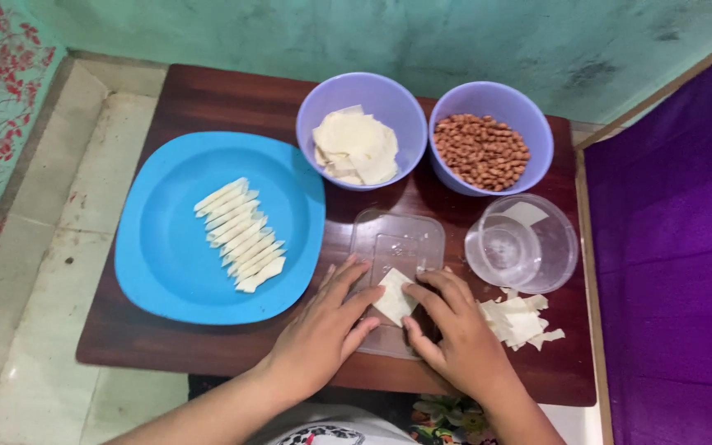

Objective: The person places a peanut onto a square wrapper, folds the wrapper around the peanut to form a small packet, and places the finished packet on a blue plate. This process is repeated multiple times.

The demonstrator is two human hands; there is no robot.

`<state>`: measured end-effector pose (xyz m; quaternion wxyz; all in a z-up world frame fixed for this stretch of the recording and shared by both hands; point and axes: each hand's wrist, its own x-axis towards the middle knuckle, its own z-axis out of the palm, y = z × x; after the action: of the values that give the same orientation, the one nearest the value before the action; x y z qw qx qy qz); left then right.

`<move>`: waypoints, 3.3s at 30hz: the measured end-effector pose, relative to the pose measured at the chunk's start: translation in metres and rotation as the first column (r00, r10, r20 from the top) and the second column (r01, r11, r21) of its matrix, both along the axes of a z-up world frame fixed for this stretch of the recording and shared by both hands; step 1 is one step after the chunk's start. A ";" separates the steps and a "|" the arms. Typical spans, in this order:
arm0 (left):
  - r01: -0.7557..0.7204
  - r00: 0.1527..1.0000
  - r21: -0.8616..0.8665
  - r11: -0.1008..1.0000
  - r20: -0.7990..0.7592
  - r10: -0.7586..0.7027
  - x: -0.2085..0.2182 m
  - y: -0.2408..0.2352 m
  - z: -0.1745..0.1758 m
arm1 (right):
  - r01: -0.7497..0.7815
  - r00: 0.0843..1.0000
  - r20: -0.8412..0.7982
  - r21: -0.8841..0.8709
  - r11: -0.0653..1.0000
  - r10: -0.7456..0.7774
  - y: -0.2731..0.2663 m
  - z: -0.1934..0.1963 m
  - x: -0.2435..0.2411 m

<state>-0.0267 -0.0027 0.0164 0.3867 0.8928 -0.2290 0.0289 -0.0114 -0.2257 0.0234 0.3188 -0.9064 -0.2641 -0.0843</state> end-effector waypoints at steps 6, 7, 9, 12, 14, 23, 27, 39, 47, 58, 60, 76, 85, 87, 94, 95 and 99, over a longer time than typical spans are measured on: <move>-0.043 0.998 -0.001 0.999 0.035 0.043 -0.008 -0.010 0.008 | -0.040 0.998 -0.048 0.034 0.999 0.041 -0.009 0.007 0.001; -0.049 0.998 0.000 0.999 0.037 0.049 -0.009 -0.011 0.007 | -0.046 0.998 -0.047 0.035 0.998 0.048 -0.010 0.006 0.001; -0.062 0.997 -0.007 0.998 0.043 0.062 -0.012 -0.013 0.007 | -0.038 0.998 -0.057 0.034 0.999 0.040 -0.011 0.004 0.001; -0.041 0.998 -0.031 0.999 0.040 0.043 -0.015 -0.012 0.005 | -0.045 0.997 -0.055 0.051 0.998 0.048 -0.010 0.006 0.001; -0.024 0.999 -0.002 1.000 0.032 0.024 -0.017 -0.013 0.005 | -0.049 0.997 -0.054 0.063 0.997 0.052 -0.010 0.005 0.000; -0.064 0.953 0.378 0.924 0.298 -0.056 0.014 -0.026 0.024 | -0.057 0.996 -0.065 0.073 0.996 0.062 -0.011 0.008 0.003; -0.112 0.918 0.614 0.781 0.364 -0.155 0.025 -0.030 0.017 | -0.085 0.990 -0.111 0.047 0.995 0.089 -0.012 0.011 0.003; -0.030 0.926 0.497 0.868 0.341 -0.164 0.033 -0.019 0.020 | -0.204 0.973 -0.153 -0.210 0.956 0.174 -0.006 0.052 0.041; -0.010 0.915 0.440 0.898 0.365 -0.169 0.037 -0.015 0.021 | -0.195 0.979 -0.081 -0.123 0.973 0.186 -0.010 0.040 0.041; -0.020 0.918 0.459 0.888 0.360 -0.165 0.038 -0.014 0.018 | -0.220 0.975 -0.041 -0.140 0.965 0.216 -0.010 0.037 0.041; -0.025 0.923 0.469 0.883 0.351 -0.160 0.038 -0.014 0.018 | -0.231 0.973 -0.036 -0.157 0.960 0.228 -0.010 0.038 0.042; -0.004 0.927 0.459 0.888 0.335 -0.169 0.036 -0.017 0.029 | -0.201 0.975 0.062 -0.175 0.964 0.215 -0.003 0.041 0.036; 0.133 0.956 0.300 0.944 0.213 -0.203 0.070 -0.017 0.098 | -0.165 0.984 0.055 -0.094 0.982 0.171 -0.038 0.098 0.039; 0.090 0.908 0.274 0.958 0.372 -0.192 0.093 -0.023 0.109 | -0.116 0.990 0.069 -0.115 0.987 0.124 -0.061 0.110 0.053; -0.085 0.848 0.289 0.953 0.523 -0.083 0.206 -0.081 0.076 | 0.016 0.989 0.144 -0.296 0.955 0.028 -0.066 0.115 0.155; -0.124 0.877 0.368 0.922 0.476 -0.072 0.219 -0.089 0.067 | 0.009 0.993 0.115 -0.362 0.932 0.035 -0.065 0.111 0.165; -0.137 0.972 0.463 0.875 0.235 0.028 0.247 -0.119 0.048 | 0.029 0.996 0.082 -0.609 0.792 0.026 -0.056 0.093 0.192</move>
<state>0.2202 -0.1216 0.0645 0.1259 0.9606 -0.2319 0.0872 0.1808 -0.2820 0.1164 -0.0019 -0.9565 -0.2898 -0.0338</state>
